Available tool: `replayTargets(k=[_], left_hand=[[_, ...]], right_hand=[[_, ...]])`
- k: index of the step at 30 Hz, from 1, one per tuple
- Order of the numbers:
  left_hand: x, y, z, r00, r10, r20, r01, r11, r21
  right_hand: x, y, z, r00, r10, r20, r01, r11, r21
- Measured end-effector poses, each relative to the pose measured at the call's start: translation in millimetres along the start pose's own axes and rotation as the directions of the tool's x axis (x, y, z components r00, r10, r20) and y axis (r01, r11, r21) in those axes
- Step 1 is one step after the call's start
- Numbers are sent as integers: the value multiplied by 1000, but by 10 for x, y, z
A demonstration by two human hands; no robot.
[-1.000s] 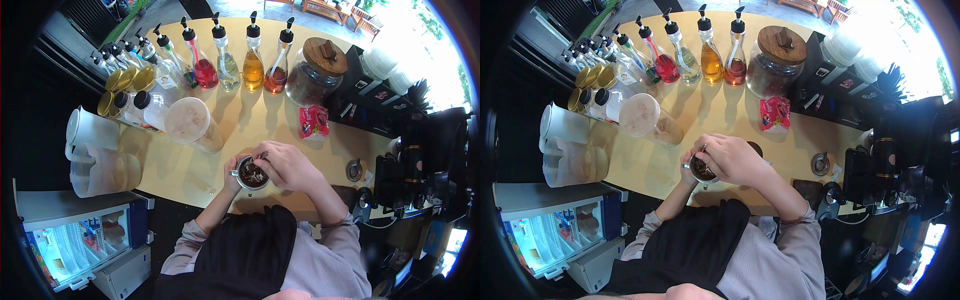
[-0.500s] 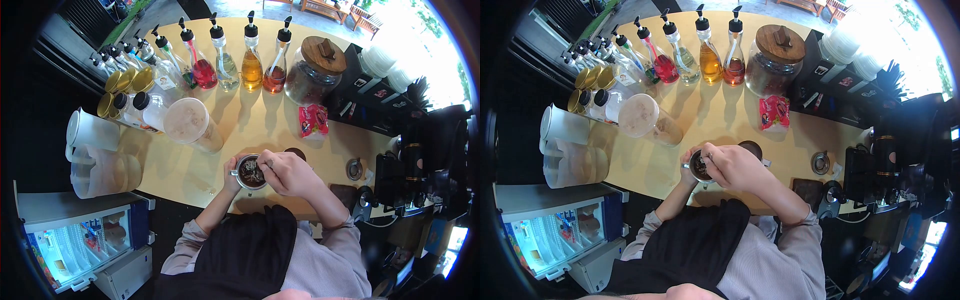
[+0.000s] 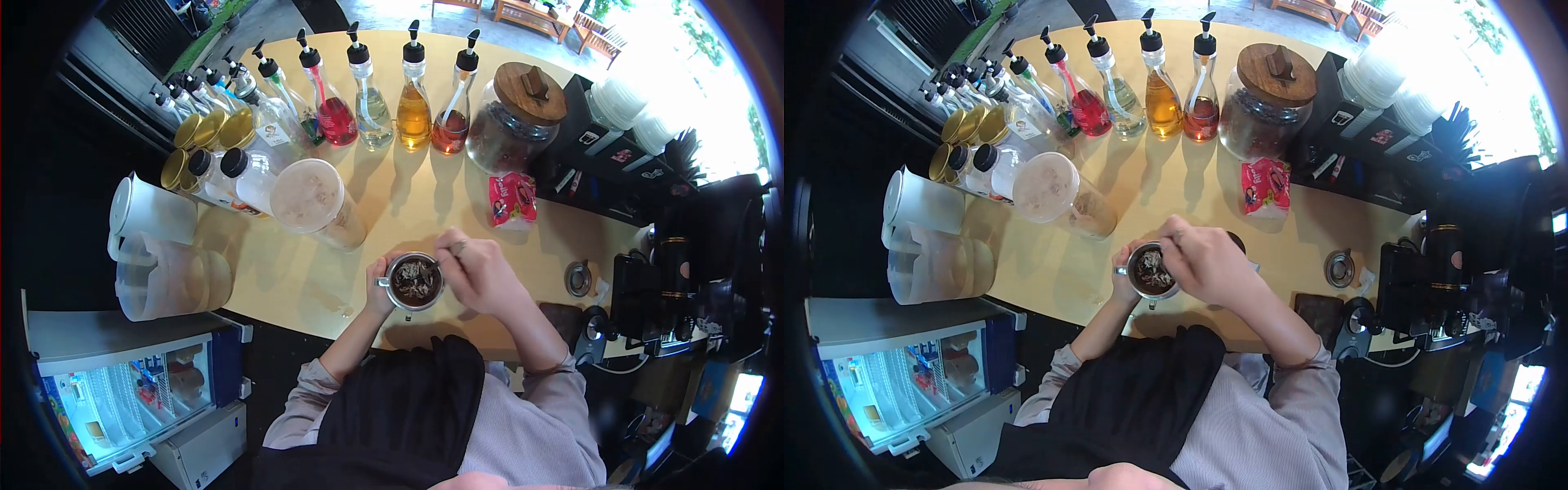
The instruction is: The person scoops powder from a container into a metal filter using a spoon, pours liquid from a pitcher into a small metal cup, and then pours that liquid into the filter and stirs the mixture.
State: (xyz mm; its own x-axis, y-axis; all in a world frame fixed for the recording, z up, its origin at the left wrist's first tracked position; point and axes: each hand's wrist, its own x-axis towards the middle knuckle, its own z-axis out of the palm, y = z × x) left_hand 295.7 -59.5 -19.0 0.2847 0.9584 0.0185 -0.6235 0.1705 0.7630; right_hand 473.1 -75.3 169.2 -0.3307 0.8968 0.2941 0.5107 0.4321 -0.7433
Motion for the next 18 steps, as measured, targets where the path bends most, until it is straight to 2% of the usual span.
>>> replayTargets(k=[1, 2, 4, 9, 11, 12, 14, 15, 17, 18], left_hand=[[-2, 14, 1, 1000, 11, 8, -11, 999, 48], [-4, 27, 9, 1000, 21, 16, -22, 995, 95], [-1, 54, 43, 999, 29, 15, -30, 995, 97], [8, 5, 2, 999, 32, 6, -32, 996, 80], [8, 28, -4, 999, 30, 27, -34, 991, 132], [14, 38, -16, 999, 33, 35, -37, 990, 134], [48, 77, -57, 990, -136, 39, 139, 983, -116], [56, 202, 7, 989, -136, 50, 141, 984, -112], [27, 488, 110, 985, -174, -11, 172, 959, 224], [13, 580, 95, 985, -173, -6, 170, 959, 229]], right_hand=[[-21, 17, -29, 996, 65, -58, -59, 994, 93], [-48, 28, -44, 996, 63, -57, -58, 994, 92], [-112, 61, -63, 927, 346, -143, -239, 842, 484], [-276, 235, 4, 917, 335, -214, -162, 806, 569], [-334, 208, 69, 926, 187, -327, -69, 938, 339], [-333, 181, 69, 925, 183, -334, -64, 939, 337], [-325, 121, 51, 924, -146, -354, 164, 986, 21], [-330, 78, 25, 935, -154, -319, 172, 985, 31], [-317, -15, -8, 941, -167, -293, 169, 985, -18], [-301, -51, -3, 950, -177, -257, 167, 984, -60]])
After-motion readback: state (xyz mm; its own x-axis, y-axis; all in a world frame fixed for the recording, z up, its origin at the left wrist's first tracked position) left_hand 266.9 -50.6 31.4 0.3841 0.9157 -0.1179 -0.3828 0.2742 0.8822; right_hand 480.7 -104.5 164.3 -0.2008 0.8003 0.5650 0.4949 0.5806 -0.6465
